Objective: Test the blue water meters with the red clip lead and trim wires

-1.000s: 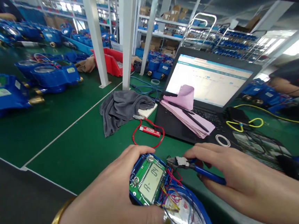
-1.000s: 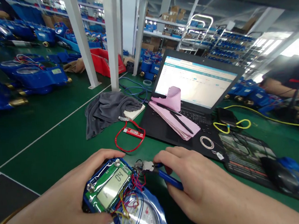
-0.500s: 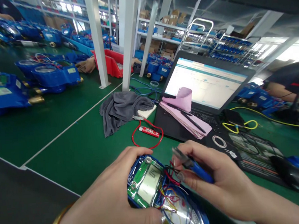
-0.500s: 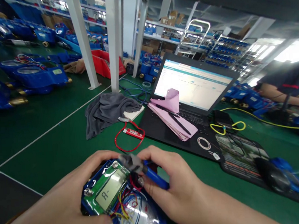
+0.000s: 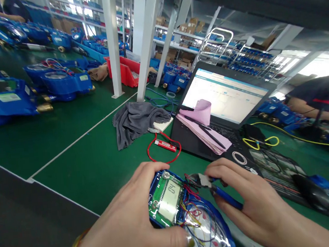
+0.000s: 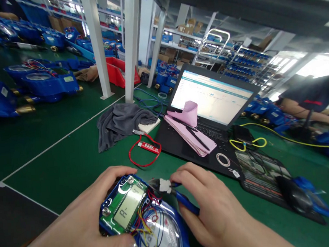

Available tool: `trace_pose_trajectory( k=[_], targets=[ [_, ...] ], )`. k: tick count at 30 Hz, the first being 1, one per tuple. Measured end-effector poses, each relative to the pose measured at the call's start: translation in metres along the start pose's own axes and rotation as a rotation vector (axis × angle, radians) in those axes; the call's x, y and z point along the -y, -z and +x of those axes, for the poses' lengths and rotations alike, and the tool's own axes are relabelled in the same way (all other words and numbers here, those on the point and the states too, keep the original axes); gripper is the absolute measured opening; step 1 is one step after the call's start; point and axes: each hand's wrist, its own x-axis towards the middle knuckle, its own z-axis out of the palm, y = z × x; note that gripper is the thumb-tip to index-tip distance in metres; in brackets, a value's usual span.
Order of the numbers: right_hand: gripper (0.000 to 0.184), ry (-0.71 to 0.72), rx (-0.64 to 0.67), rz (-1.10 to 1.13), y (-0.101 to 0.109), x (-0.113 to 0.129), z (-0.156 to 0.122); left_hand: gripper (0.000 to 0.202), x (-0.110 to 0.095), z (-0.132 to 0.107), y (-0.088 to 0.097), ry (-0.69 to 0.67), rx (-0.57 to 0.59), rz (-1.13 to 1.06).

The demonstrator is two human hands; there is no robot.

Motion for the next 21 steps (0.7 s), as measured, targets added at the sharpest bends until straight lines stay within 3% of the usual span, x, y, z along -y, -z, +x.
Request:
trace_pose_trajectory(
  k=[5, 12, 21],
  targets=[
    [0.036, -0.004, 0.087, -0.175, 0.017, 0.003, 0.006, 0.068, 0.005, 0.003, -0.003, -0.019, -0.049, 0.069],
    [0.015, 0.041, 0.165, -0.262, 0.033, 0.019, 0.026, 0.066, 0.002, 0.001, -0.009, 0.004, -0.124, 0.04],
    [0.017, 0.086, 0.224, -0.229, 0.045, 0.017, 0.041, 0.068, 0.004, 0.001, -0.011, 0.002, -0.129, 0.034]
  ],
)
